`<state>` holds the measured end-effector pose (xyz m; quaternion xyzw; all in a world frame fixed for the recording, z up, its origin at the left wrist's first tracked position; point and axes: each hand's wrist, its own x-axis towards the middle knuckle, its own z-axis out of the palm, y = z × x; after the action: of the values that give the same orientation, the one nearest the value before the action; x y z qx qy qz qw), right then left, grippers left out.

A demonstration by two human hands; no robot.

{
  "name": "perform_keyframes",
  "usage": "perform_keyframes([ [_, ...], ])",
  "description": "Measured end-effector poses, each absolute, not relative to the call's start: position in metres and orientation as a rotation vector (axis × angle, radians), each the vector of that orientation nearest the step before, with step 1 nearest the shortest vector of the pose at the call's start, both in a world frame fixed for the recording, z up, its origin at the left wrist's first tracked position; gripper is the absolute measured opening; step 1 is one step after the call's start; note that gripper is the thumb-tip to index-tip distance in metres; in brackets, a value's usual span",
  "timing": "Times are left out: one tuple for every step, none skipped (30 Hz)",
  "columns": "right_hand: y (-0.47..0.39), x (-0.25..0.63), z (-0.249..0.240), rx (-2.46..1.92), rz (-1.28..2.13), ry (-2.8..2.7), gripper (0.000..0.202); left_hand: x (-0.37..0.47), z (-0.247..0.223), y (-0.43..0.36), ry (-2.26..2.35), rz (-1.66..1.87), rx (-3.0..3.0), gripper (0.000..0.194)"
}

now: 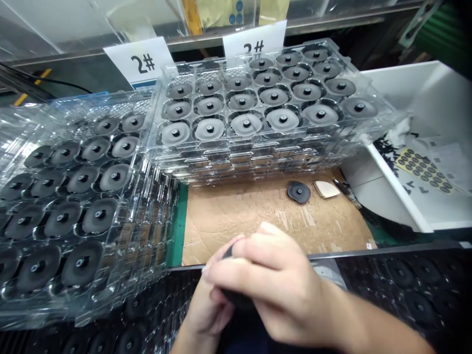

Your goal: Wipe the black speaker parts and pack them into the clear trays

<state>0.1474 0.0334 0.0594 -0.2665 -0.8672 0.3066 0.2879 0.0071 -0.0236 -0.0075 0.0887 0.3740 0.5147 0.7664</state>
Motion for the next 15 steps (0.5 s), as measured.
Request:
perform_keyframes([
  [0.028, 0.146, 0.057, -0.804, 0.795, -2.26, 0.029, 0.007, -0.009, -0.023, 0.804, 1.151, 0.206, 0.055],
  [0.023, 0.145, 0.055, -0.912, 0.74, -2.214, 0.03, 0.006, -0.01, -0.023, 0.792, 1.195, 0.216, 0.054],
  [0.018, 0.146, 0.053, -0.999, 0.688, -2.185, 0.031, 0.005, -0.011, -0.023, 0.779, 1.24, 0.223, 0.053],
  [0.015, 0.148, 0.051, -1.043, 0.679, -2.17, 0.031, 0.005, -0.011, -0.023, 0.764, 1.274, 0.226, 0.05],
  [0.012, 0.151, 0.049, -1.046, 0.736, -2.152, 0.029, 0.005, -0.011, -0.023, 0.746, 1.297, 0.226, 0.048],
  [0.011, 0.155, 0.047, -1.021, 0.864, -2.122, 0.027, 0.005, -0.01, -0.023, 0.73, 1.306, 0.225, 0.047],
  [0.012, 0.159, 0.044, -0.99, 1.025, -2.066, 0.024, 0.005, -0.008, -0.022, 0.717, 1.307, 0.223, 0.047],
  [0.013, 0.164, 0.041, -0.984, 1.181, -1.977, 0.022, 0.006, -0.005, -0.021, 0.713, 1.31, 0.221, 0.047],
  [0.015, 0.168, 0.037, -1.019, 1.287, -1.865, 0.02, 0.006, -0.003, -0.021, 0.712, 1.315, 0.223, 0.047],
  [0.018, 0.171, 0.035, -1.08, 1.321, -1.753, 0.019, 0.008, -0.001, -0.02, 0.71, 1.32, 0.226, 0.047],
  [0.019, 0.173, 0.033, -1.164, 1.288, -1.652, 0.021, 0.009, 0.001, -0.02, 0.707, 1.321, 0.233, 0.047],
  [0.02, 0.174, 0.032, -1.241, 1.22, -1.581, 0.023, 0.01, 0.002, -0.02, 0.698, 1.314, 0.241, 0.046],
  [0.02, 0.173, 0.032, -1.292, 1.141, -1.549, 0.025, 0.011, 0.003, -0.021, 0.69, 1.308, 0.246, 0.047],
  [0.02, 0.171, 0.034, -1.3, 1.068, -1.566, 0.027, 0.012, 0.003, -0.022, 0.695, 1.305, 0.246, 0.048],
  [0.018, 0.168, 0.037, -1.257, 1.007, -1.634, 0.03, 0.012, 0.002, -0.023, 0.72, 1.3, 0.238, 0.051],
])
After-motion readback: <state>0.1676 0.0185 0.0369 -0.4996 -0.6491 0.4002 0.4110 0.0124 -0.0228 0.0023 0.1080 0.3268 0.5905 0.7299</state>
